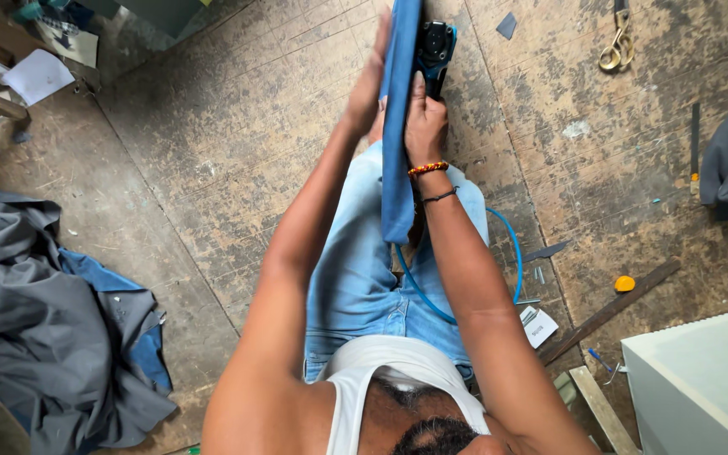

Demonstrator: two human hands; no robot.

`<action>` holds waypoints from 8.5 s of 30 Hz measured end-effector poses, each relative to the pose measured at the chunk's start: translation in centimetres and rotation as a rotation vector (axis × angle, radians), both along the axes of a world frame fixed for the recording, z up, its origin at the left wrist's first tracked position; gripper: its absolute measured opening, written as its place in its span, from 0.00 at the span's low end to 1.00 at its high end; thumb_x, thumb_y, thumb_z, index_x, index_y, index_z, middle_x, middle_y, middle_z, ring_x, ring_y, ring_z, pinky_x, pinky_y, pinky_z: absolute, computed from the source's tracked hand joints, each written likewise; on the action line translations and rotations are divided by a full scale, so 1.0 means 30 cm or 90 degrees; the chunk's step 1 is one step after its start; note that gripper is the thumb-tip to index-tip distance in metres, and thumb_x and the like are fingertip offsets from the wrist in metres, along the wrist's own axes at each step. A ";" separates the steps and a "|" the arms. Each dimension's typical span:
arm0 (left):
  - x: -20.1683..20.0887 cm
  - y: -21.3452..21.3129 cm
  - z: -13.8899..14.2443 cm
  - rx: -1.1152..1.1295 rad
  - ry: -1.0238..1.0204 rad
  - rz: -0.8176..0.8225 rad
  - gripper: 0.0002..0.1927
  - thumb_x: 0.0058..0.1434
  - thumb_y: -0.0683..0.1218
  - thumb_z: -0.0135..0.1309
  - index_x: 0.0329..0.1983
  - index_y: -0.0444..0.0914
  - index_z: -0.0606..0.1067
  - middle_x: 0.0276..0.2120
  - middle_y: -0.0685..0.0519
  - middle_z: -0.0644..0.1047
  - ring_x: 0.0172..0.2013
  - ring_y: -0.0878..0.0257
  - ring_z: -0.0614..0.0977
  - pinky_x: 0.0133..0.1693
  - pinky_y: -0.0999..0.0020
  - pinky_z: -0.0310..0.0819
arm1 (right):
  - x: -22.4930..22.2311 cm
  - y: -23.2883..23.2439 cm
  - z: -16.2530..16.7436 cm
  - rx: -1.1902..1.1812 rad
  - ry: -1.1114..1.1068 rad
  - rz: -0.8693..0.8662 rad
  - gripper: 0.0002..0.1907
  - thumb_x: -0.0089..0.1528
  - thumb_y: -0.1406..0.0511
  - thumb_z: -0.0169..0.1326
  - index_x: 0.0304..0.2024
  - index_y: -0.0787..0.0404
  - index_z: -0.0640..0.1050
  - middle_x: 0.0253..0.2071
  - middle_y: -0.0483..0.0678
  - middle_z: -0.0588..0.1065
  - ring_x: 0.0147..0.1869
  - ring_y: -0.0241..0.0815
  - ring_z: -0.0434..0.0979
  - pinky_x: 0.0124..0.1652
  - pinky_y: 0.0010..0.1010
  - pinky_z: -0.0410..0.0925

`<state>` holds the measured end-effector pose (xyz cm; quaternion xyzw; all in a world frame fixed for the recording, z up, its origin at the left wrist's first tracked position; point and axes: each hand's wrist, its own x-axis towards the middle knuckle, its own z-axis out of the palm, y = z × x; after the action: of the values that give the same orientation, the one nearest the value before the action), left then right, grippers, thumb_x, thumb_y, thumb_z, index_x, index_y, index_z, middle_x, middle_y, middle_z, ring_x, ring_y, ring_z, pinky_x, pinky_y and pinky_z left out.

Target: The person staples blue fabric onto a rectangular board using a pneumatic staple gun. They reposition the board and the fabric, then continue stapling along the edges to secure the material.

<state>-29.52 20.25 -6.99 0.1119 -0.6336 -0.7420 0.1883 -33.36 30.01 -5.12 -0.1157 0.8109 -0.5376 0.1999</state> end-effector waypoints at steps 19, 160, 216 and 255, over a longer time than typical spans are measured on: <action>0.073 0.113 0.017 -0.395 -0.124 -0.022 0.26 0.74 0.48 0.45 0.75 0.53 0.64 0.80 0.40 0.33 0.80 0.49 0.47 0.76 0.59 0.54 | -0.012 0.040 -0.062 -0.152 0.105 0.024 0.33 0.71 0.44 0.51 0.39 0.71 0.81 0.30 0.51 0.82 0.33 0.34 0.80 0.31 0.37 0.72; 0.170 0.120 -0.031 -0.105 -0.013 0.106 0.33 0.83 0.59 0.21 0.84 0.40 0.38 0.81 0.51 0.36 0.81 0.58 0.35 0.79 0.65 0.27 | 0.236 0.034 0.170 -0.020 0.108 0.056 0.40 0.72 0.44 0.37 0.25 0.70 0.77 0.15 0.52 0.70 0.19 0.40 0.69 0.26 0.38 0.64; 0.388 0.166 -0.246 -0.597 -0.536 0.202 0.55 0.56 0.36 0.60 0.76 0.30 0.36 0.37 0.34 0.80 0.37 0.37 0.83 0.37 0.50 0.77 | -0.023 0.483 -0.245 -0.330 -0.518 0.401 0.10 0.61 0.69 0.59 0.43 0.67 0.74 0.28 0.47 0.74 0.26 0.38 0.75 0.30 0.30 0.70; 0.493 0.439 -0.060 -0.032 -0.153 0.095 0.33 0.81 0.54 0.33 0.82 0.36 0.43 0.81 0.44 0.46 0.81 0.55 0.46 0.77 0.65 0.39 | 0.261 0.295 0.032 0.038 -0.115 0.150 0.39 0.68 0.40 0.43 0.23 0.67 0.75 0.18 0.46 0.70 0.24 0.34 0.67 0.28 0.31 0.64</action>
<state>-14.73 33.43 -8.80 0.2418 -0.6597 -0.6913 0.1685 -25.53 38.87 -4.16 -0.1550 0.7860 -0.4946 0.3370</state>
